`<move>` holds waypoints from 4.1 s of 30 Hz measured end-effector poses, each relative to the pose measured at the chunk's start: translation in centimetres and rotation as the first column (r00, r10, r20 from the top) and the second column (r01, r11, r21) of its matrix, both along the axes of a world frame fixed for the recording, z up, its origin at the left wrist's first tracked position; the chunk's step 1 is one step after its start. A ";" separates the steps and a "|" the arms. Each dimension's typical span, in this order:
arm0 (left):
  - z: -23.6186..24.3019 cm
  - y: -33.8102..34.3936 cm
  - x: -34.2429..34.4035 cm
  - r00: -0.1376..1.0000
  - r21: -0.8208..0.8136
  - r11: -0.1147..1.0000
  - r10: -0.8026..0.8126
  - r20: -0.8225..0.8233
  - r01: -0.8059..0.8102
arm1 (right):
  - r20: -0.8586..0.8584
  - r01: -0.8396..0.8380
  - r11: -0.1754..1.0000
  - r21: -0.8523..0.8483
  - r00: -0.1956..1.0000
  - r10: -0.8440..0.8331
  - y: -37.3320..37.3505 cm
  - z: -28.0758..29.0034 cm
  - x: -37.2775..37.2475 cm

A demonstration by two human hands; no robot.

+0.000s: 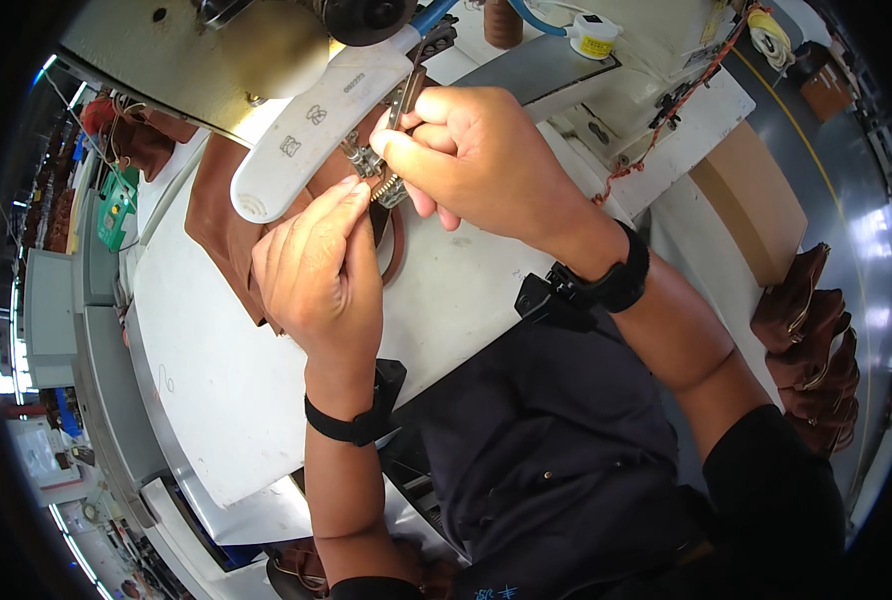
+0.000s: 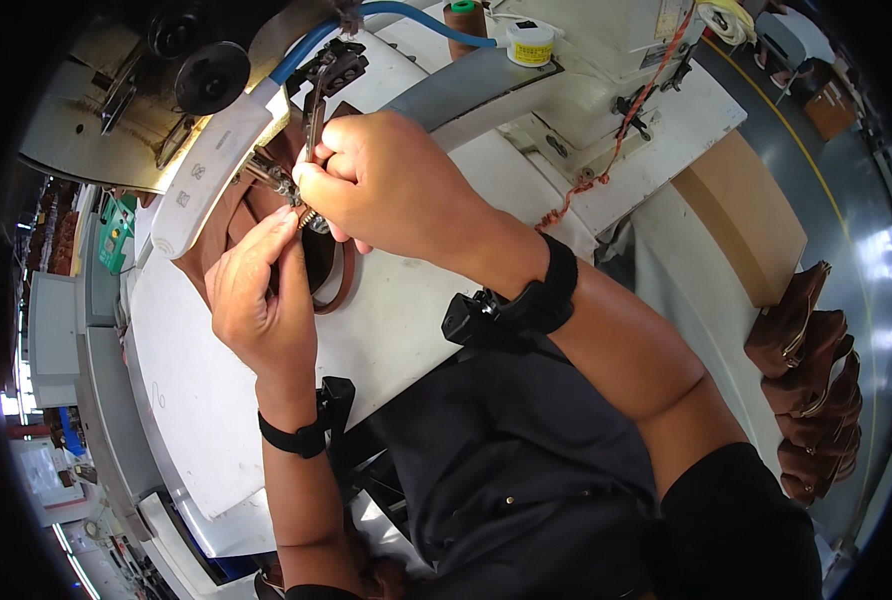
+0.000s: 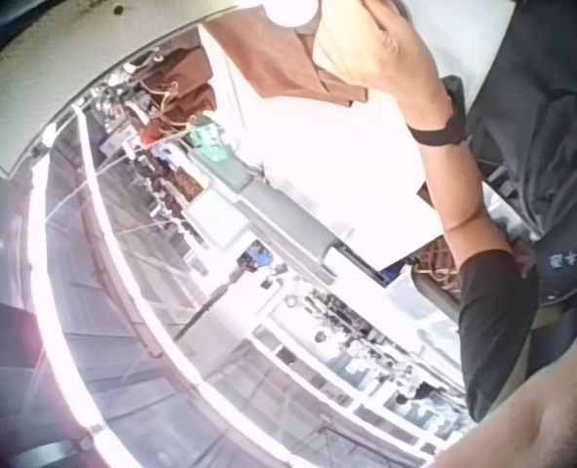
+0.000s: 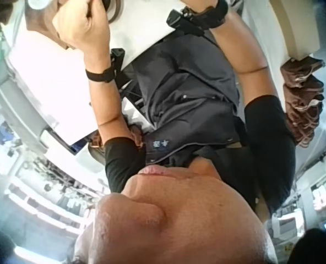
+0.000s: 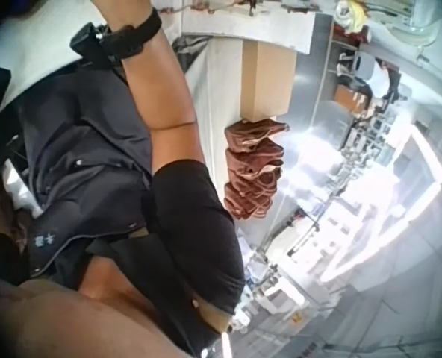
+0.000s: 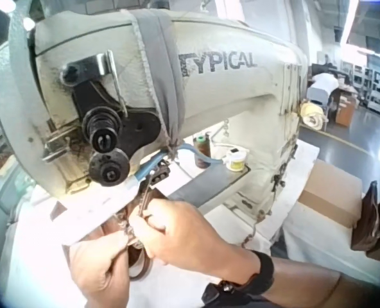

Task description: Using an industrial sewing machine to assemble leather bag components, including sewing near the zipper and attaching hardware.

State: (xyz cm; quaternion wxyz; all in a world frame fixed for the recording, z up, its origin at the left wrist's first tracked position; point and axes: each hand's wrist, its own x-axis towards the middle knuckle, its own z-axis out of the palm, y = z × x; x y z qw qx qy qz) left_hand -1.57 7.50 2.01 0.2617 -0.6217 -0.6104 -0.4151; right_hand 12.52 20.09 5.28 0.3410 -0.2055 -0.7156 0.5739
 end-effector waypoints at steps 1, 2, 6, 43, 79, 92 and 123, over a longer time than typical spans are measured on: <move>0.0 0.0 0.0 1.000 0.003 1.000 0.002 0.002 -0.002 | 0.002 0.008 1.000 0.005 1.000 -0.008 0.0 0.0 0.0; 0.0 0.1 0.0 1.000 0.004 1.000 0.001 0.010 -0.001 | 0.004 0.016 1.000 0.010 1.000 -0.016 0.0 -0.1 -0.1; -0.1 0.1 -0.1 1.000 0.004 1.000 0.008 0.020 -0.008 | -0.019 0.017 1.000 0.001 1.000 -0.017 -0.1 -0.3 -0.2; -0.6 0.3 0.0 0.999 0.045 0.998 0.038 -0.015 -0.037 | -0.029 -0.004 0.998 -0.060 1.000 0.003 -0.2 0.0 -0.2; -0.4 0.8 0.1 0.998 0.003 0.999 0.047 -0.034 -0.047 | 0.007 0.015 0.996 -0.090 1.000 -0.014 0.0 -0.9 -0.2; 0.2 0.2 -0.3 1.000 -0.080 0.997 -0.012 0.023 0.014 | -0.022 0.023 0.998 -0.054 0.999 -0.025 -0.1 -1.4 -0.1; 9.4 3.8 -7.4 0.880 -0.753 0.493 -0.058 0.471 0.436 | -0.160 -0.073 0.970 -0.232 0.986 0.036 -6.0 -5.4 0.0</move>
